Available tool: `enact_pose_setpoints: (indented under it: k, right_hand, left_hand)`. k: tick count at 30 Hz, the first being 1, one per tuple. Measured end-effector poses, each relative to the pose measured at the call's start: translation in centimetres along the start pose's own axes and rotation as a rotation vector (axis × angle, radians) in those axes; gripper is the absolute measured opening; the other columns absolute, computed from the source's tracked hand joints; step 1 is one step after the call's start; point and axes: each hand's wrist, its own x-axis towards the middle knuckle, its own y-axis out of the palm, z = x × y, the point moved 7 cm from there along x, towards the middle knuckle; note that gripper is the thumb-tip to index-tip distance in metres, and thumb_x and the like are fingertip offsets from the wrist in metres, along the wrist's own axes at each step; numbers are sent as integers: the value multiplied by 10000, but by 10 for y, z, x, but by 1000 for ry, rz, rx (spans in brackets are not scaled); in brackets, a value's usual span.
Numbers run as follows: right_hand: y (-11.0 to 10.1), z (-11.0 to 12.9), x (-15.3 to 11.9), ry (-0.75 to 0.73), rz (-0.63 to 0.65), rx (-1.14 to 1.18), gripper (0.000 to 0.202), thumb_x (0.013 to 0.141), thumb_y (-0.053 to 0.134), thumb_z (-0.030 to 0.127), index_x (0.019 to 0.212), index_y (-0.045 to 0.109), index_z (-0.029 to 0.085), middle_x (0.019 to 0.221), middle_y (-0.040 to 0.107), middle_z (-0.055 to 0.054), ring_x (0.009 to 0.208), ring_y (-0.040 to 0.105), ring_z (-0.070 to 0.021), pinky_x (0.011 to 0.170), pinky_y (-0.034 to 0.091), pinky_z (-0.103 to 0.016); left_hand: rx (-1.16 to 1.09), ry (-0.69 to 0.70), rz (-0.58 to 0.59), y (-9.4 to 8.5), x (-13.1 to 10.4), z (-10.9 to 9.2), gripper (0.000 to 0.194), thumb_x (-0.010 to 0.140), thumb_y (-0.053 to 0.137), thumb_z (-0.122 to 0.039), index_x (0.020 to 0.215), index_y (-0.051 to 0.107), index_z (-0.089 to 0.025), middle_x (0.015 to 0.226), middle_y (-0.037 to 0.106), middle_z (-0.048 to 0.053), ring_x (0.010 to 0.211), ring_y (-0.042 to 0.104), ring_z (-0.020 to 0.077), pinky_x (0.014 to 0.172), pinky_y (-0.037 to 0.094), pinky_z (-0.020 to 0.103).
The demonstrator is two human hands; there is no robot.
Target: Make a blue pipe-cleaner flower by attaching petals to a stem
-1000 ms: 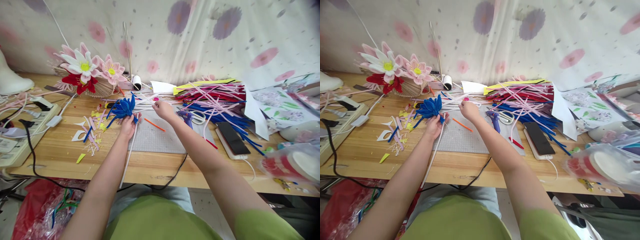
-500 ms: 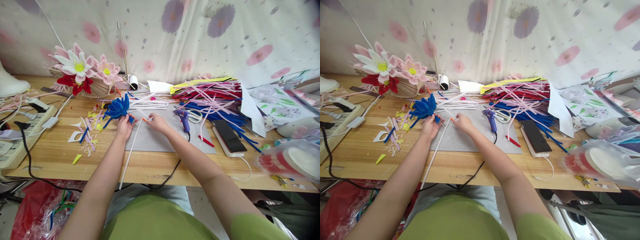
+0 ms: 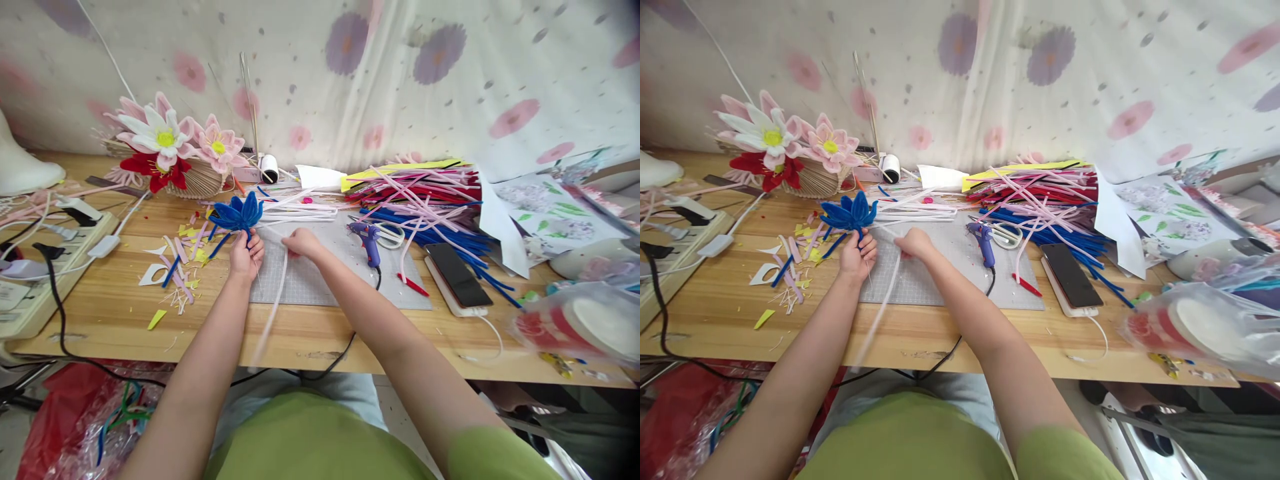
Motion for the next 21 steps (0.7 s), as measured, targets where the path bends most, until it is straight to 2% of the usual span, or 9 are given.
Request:
enact_pose_setpoints:
  k: [3, 6, 9, 12, 14, 17, 21]
  right_hand:
    - [-31, 5, -1, -12, -38, 595, 149, 794, 434, 113, 662, 448, 178, 588, 606, -25, 561, 603, -124, 621, 534, -272]
    - [-84, 13, 4, -90, -141, 916, 207, 773, 414, 9, 665, 395, 184, 523, 463, 45, 487, 502, -73, 635, 529, -242]
    - [-156, 8, 8, -166, -385, 1004, 240, 803, 407, 21, 637, 362, 188, 535, 368, 64, 479, 440, -49, 631, 500, -189]
    - [-217, -15, 8, -103, -552, 937, 242, 883, 355, 147, 675, 475, 177, 556, 361, 50, 492, 430, -56, 580, 464, -184]
    - [-254, -36, 2, -64, -712, 844, 262, 898, 368, 206, 694, 529, 174, 540, 323, 59, 444, 348, -51, 508, 410, -169]
    - [-279, -67, -2, -3, -737, 908, 318, 929, 325, 238, 686, 519, 174, 516, 297, 69, 407, 275, -45, 450, 359, -155]
    - [-282, -92, -7, -36, -772, 1020, 267, 936, 364, 271, 718, 485, 175, 604, 469, 33, 487, 441, -40, 519, 430, -155]
  left_hand:
    - [-73, -5, 26, 1, 0, -5, 327, 955, 283, -270, 736, 494, -149, 490, 244, -73, 339, 214, 26, 291, 170, 107]
    - [-106, -19, 25, 0, 0, -7, 360, 961, 234, -253, 731, 490, -147, 484, 245, -71, 338, 212, 29, 285, 168, 105]
    - [-97, -40, 17, -2, 0, -5, 337, 956, 265, -259, 737, 496, -148, 488, 249, -70, 339, 212, 33, 282, 172, 110]
    - [-56, -51, 10, -2, 1, -1, 300, 946, 319, -276, 743, 502, -149, 499, 246, -74, 342, 217, 29, 288, 172, 109]
    - [-24, -57, 6, -1, 1, 1, 273, 934, 363, -286, 745, 505, -150, 506, 241, -77, 344, 217, 26, 291, 168, 109]
    - [-3, -74, 5, 1, 1, 6, 284, 934, 357, -276, 736, 510, -143, 505, 244, -75, 339, 216, 25, 286, 165, 114]
    - [-4, -90, 14, 2, 3, 10, 325, 944, 301, -240, 729, 517, -125, 494, 259, -70, 334, 225, 24, 280, 168, 115]
